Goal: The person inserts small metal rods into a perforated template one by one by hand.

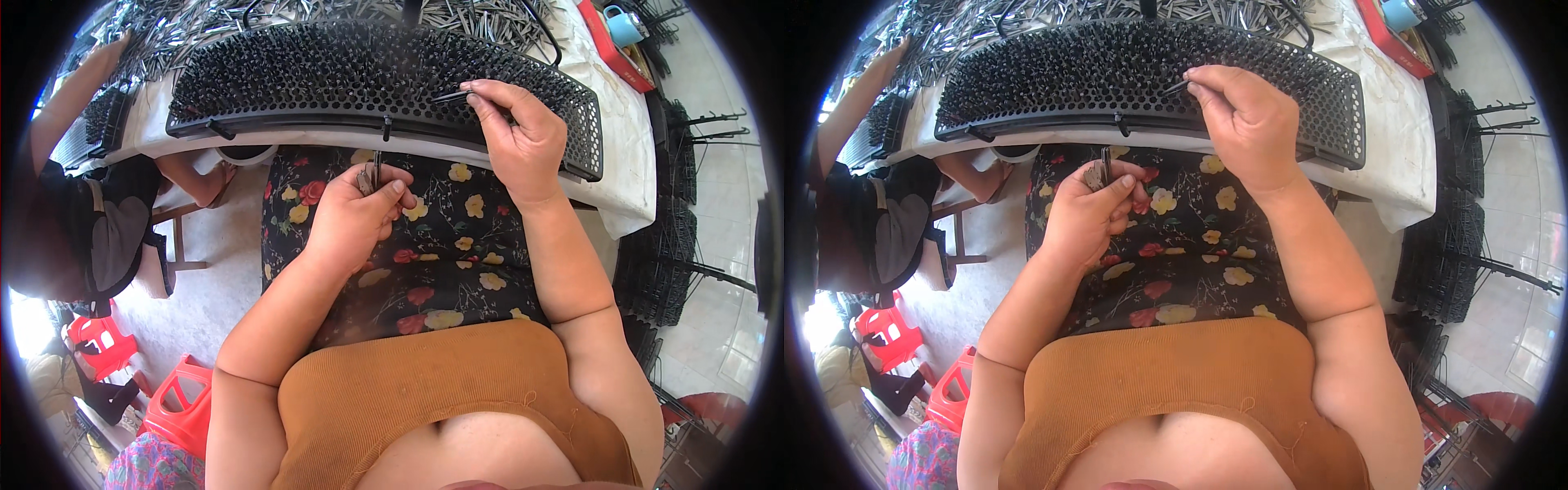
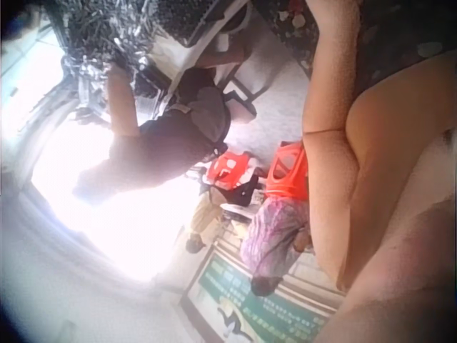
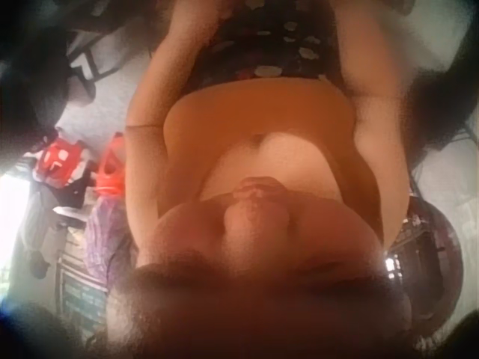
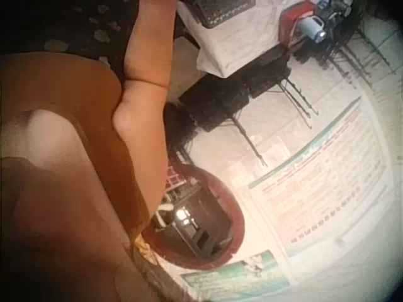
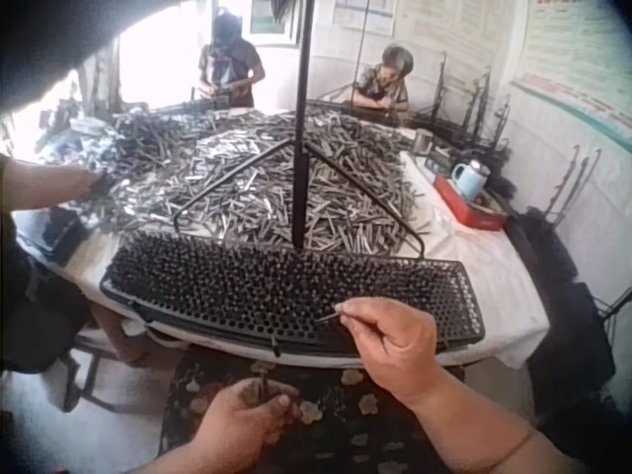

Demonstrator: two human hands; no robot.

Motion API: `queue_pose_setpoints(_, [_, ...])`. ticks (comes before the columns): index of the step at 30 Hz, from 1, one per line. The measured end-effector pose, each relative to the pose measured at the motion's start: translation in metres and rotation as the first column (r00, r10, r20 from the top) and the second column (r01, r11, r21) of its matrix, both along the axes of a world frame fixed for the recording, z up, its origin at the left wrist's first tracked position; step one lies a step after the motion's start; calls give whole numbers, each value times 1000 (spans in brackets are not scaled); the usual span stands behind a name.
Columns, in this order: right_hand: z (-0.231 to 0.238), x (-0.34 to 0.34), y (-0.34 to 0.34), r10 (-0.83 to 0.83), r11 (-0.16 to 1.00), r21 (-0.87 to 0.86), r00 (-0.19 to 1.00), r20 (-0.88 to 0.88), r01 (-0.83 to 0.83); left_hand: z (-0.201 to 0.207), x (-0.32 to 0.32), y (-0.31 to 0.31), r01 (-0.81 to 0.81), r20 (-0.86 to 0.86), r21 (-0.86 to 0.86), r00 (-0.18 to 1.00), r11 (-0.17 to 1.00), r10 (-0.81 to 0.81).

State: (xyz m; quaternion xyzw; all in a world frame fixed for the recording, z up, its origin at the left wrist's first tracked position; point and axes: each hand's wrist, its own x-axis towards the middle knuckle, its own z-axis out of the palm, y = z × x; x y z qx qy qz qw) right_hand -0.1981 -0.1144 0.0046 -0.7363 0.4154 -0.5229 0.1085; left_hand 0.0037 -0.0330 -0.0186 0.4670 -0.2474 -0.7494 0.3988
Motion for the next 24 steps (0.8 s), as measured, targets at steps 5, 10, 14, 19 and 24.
queue_pose_setpoints(5, [1, 1, -2, -3, 997, -77, 996, -86, -3, 2, 3, 0, -4, 28, 0, 1000, 1000, 4])
queue_pose_setpoints(10, [1, 0, -2, -2, 997, -72, 995, -105, -5, 1, 1, -2, -32, 6, 2, 999, 999, 32])
queue_pose_setpoints(14, [9, 7, -4, 64, 997, -33, 982, -177, -71, 3, 1, 0, -17, 83, -11, 996, 1000, 18])
queue_pose_setpoints(19, [10, 13, -14, 42, 995, -78, 973, -228, -61, 2, 4, 0, 25, 116, -34, 993, 999, -21])
queue_pose_setpoints(24, [14, 11, -15, 70, 997, -23, 975, -213, -76, 1, 3, 1, 32, 111, -23, 993, 999, -29])
